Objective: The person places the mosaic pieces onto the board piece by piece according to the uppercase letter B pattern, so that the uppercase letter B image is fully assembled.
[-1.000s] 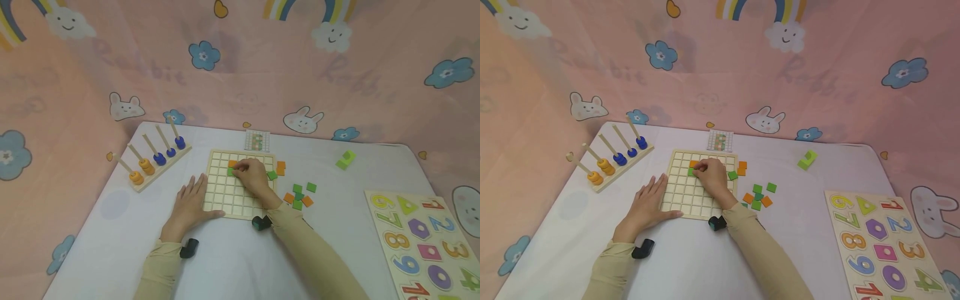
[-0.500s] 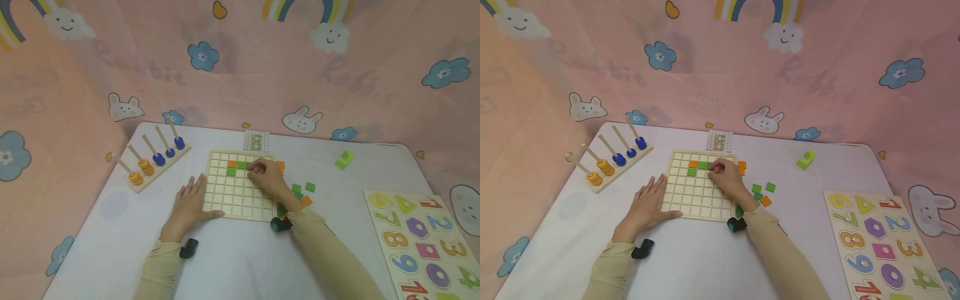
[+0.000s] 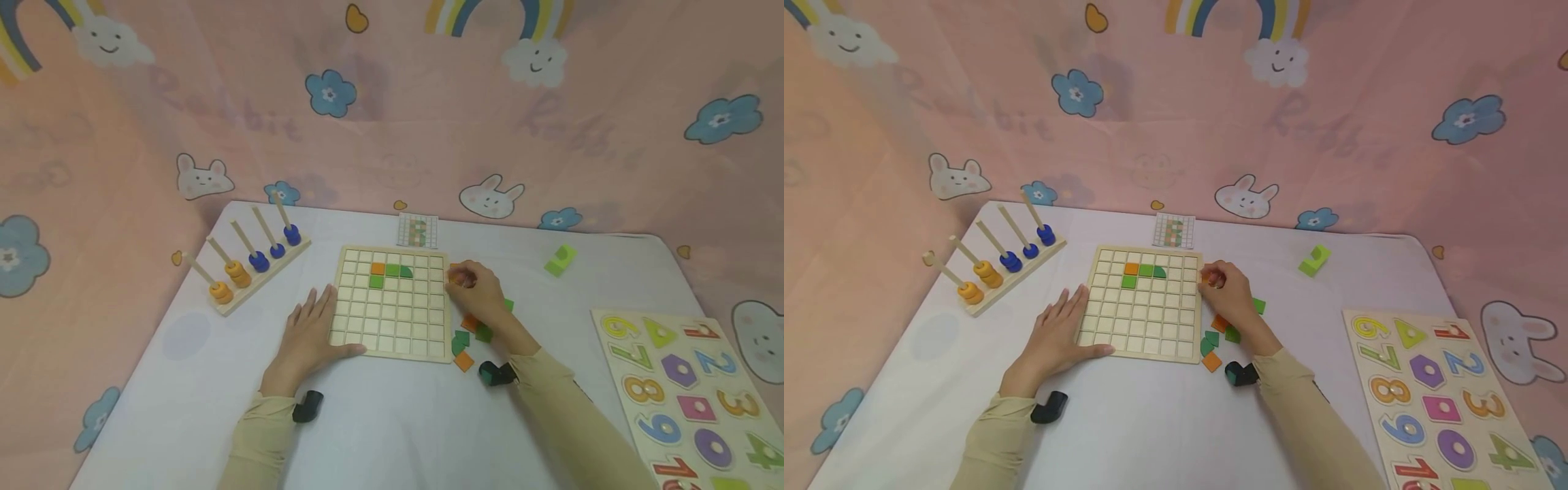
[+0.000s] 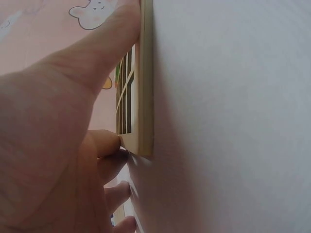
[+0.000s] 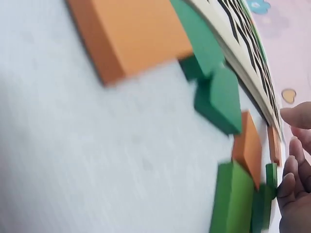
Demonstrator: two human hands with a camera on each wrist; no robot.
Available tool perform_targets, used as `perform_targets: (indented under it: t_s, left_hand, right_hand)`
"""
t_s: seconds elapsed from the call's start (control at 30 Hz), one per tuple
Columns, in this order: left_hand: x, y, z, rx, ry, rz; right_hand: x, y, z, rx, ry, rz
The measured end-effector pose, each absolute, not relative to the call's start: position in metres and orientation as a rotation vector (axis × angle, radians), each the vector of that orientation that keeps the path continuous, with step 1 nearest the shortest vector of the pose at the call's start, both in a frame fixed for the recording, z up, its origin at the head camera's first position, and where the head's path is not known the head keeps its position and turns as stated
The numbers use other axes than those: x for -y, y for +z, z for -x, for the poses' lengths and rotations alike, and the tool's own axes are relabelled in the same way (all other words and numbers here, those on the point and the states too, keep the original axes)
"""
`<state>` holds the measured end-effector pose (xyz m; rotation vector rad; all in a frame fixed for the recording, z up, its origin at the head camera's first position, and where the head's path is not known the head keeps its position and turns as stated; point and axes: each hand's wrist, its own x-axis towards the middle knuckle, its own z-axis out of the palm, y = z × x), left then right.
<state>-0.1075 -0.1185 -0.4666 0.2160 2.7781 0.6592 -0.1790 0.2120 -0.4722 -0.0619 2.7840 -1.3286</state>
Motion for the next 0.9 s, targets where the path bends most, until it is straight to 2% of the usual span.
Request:
perform_targets:
  t_s: [0.4, 0.9]
  left_hand:
    - [0.118, -0.467, 0.108, -2.778, 0.646, -0.216]
    - [0.118, -0.468, 0.108, -2.783, 0.639, -0.225]
  right_hand:
    - [-0.232, -0.471, 0.185, -2.791, -1.159, -0.031]
    - [-0.227, -0.464, 0.184, -2.767, -1.047, 0.065]
